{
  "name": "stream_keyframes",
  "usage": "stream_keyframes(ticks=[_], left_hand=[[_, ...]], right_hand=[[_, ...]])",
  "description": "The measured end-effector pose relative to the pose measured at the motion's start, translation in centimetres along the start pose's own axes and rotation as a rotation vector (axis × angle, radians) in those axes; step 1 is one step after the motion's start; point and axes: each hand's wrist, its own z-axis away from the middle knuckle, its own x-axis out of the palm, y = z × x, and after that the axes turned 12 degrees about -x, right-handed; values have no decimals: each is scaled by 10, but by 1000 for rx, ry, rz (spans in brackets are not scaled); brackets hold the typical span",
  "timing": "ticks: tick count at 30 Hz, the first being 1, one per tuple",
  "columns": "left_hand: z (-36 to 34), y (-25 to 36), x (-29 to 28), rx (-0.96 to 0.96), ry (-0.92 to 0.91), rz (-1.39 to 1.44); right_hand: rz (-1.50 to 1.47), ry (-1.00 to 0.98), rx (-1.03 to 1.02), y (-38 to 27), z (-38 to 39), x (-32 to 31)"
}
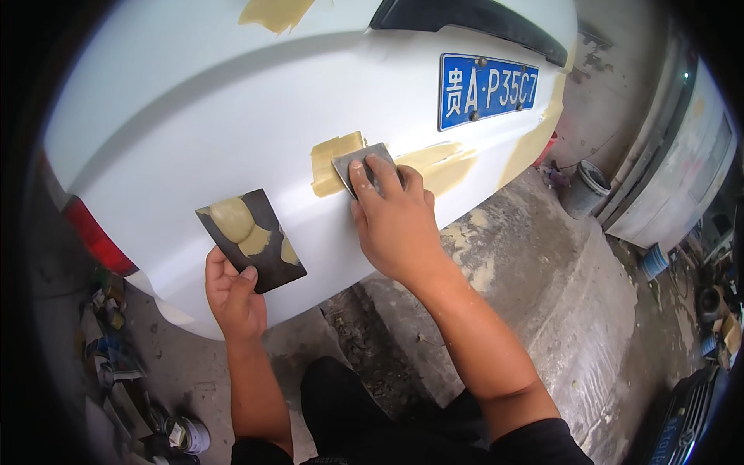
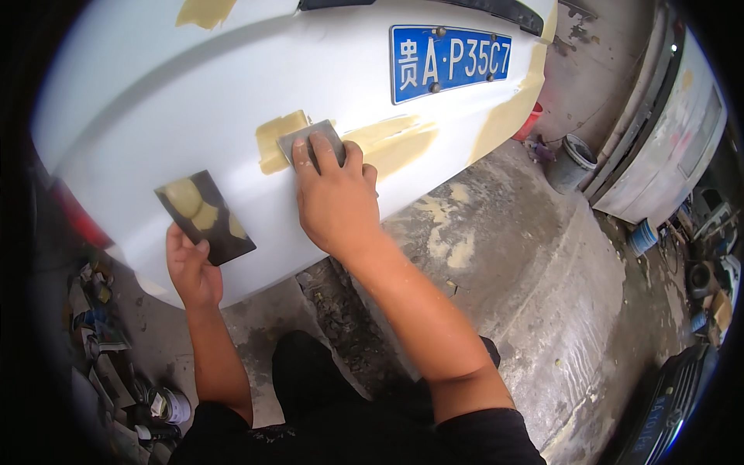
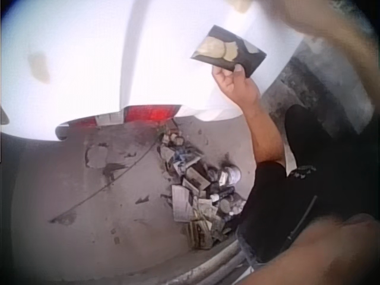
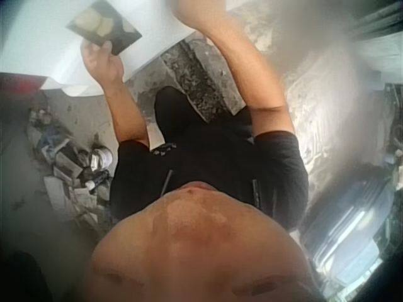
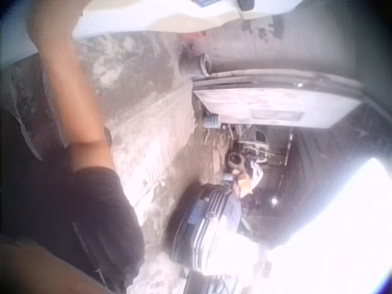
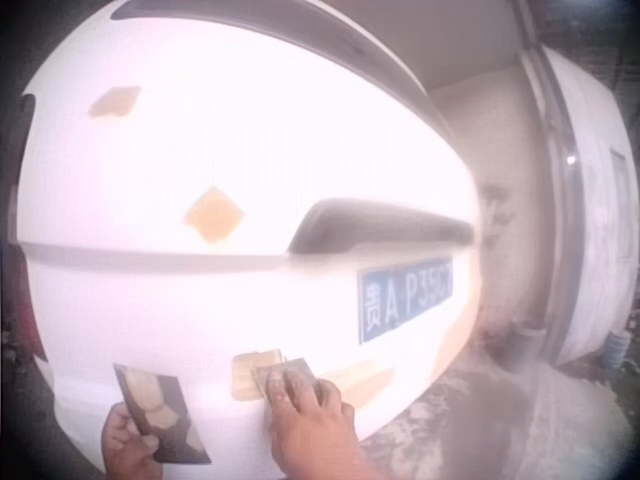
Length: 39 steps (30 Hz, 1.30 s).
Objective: The person applies beige body filler to the rear panel of a white vehicle using a handheld spreader and a mixing board.
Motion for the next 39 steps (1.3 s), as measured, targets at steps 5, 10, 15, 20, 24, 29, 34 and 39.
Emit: stream_keyframes(ticks=[5,10,15,20,24,29,34,39], left_hand=[[0,0,7,30,27,5],[-1,2,4,17,21,5],[-2,-5,-7,15,-23,-2],[0,0,5,13,21,19],[0,0,3,15,27,0],[0,-7,-3,15,5,-8],[1,-3,-8,17,-14,-13],[0,-6,3,38,11,0]], right_hand=[[-20,-95,20,-1,3,-4],[-7,-44,21,0,-2,-20],[46,-102,33,-7,2,-3],[-10,-241,69,-5,-6,-20],[-25,-134,70,-4,-4,-28],[37,-100,51,-7,3,-3],[-41,-173,83,-7,-6,-22],[54,-94,57,-7,1,-1]])
